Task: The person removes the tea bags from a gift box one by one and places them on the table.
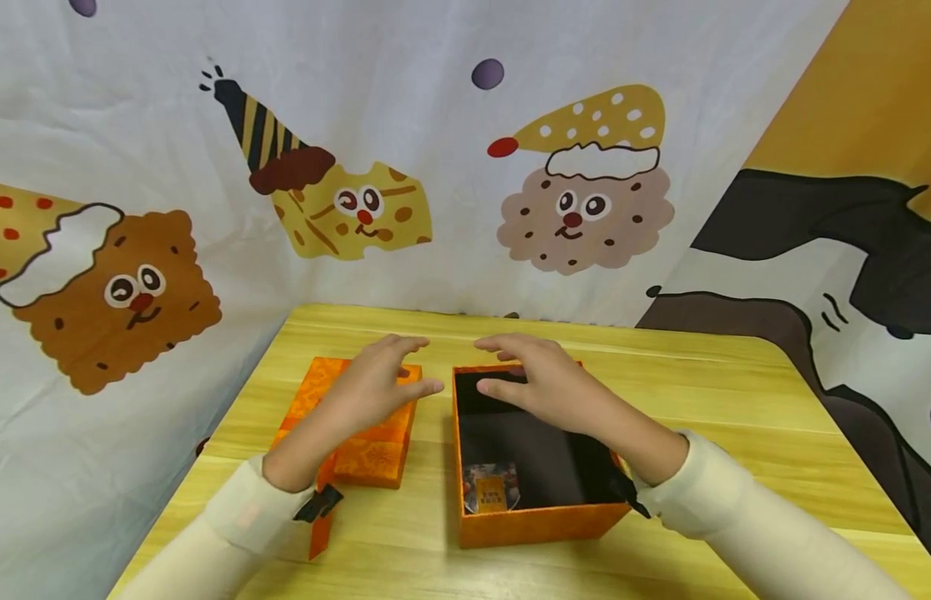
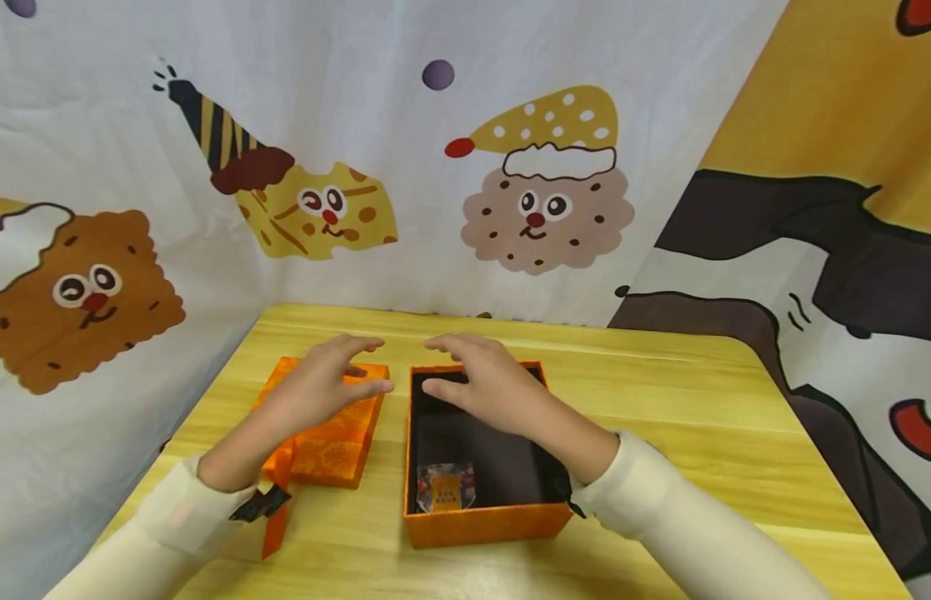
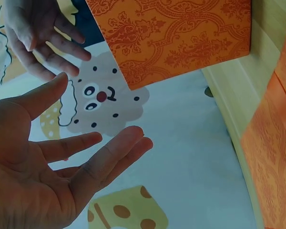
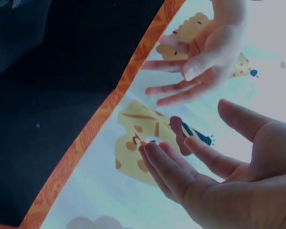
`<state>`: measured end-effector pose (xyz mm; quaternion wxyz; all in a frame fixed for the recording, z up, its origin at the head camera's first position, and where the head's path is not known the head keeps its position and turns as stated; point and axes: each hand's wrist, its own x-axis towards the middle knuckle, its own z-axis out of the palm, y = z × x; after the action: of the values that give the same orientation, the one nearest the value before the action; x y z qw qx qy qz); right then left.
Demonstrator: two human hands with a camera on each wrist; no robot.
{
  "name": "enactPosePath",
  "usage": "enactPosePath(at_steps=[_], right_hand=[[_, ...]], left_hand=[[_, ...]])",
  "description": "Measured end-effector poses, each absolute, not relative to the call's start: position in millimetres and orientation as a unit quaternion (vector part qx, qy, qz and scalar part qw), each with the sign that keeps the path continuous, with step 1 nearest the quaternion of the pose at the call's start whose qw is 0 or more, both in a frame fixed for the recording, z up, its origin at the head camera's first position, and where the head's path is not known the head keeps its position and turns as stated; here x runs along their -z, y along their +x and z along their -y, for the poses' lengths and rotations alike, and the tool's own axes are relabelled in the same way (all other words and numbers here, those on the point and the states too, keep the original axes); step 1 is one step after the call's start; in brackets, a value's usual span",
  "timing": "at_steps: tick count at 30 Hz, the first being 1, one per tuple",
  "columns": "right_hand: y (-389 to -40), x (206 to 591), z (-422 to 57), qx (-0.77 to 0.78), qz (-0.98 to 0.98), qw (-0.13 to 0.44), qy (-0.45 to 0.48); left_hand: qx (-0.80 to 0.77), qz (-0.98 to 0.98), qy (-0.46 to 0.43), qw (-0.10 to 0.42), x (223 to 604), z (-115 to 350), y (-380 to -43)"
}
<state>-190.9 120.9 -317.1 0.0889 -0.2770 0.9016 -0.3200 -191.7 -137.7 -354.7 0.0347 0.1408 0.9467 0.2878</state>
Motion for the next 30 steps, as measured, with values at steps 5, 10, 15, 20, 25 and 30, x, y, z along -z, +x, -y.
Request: enactPosePath(at_steps=[5,10,15,20,25,30], right_hand=[[-191.2,312.3,-131.1,0.329,-0.902,0.084,-0.267],[-191.0,310.7,-139.8,0.332,-0.904,0.08,-0.258],[-191.5,310.2,-147.2,0.336,-0.904,0.074,-0.252],[-191.2,307.2,-153.6,0.344,-0.902,0.065,-0.252],[-190.6,303.8,-161.6,0.348,-0.904,0.055,-0.243],[-190.2,306.8,-172.2,0.351,-0.906,0.058,-0.228]], left_hand=[[-0.279,-0.948,0.15,0.031,355.2,129.1,-190.5],[-0.283,-0.946,0.157,0.035,355.9,122.1,-188.6],[-0.288,-0.943,0.162,0.043,356.8,115.5,-185.8],[-0.291,-0.941,0.161,0.062,357.7,108.2,-182.7],[-0.277,-0.944,0.17,0.062,359.7,100.9,-181.4],[-0.267,-0.945,0.179,0.061,363.3,95.5,-179.7]])
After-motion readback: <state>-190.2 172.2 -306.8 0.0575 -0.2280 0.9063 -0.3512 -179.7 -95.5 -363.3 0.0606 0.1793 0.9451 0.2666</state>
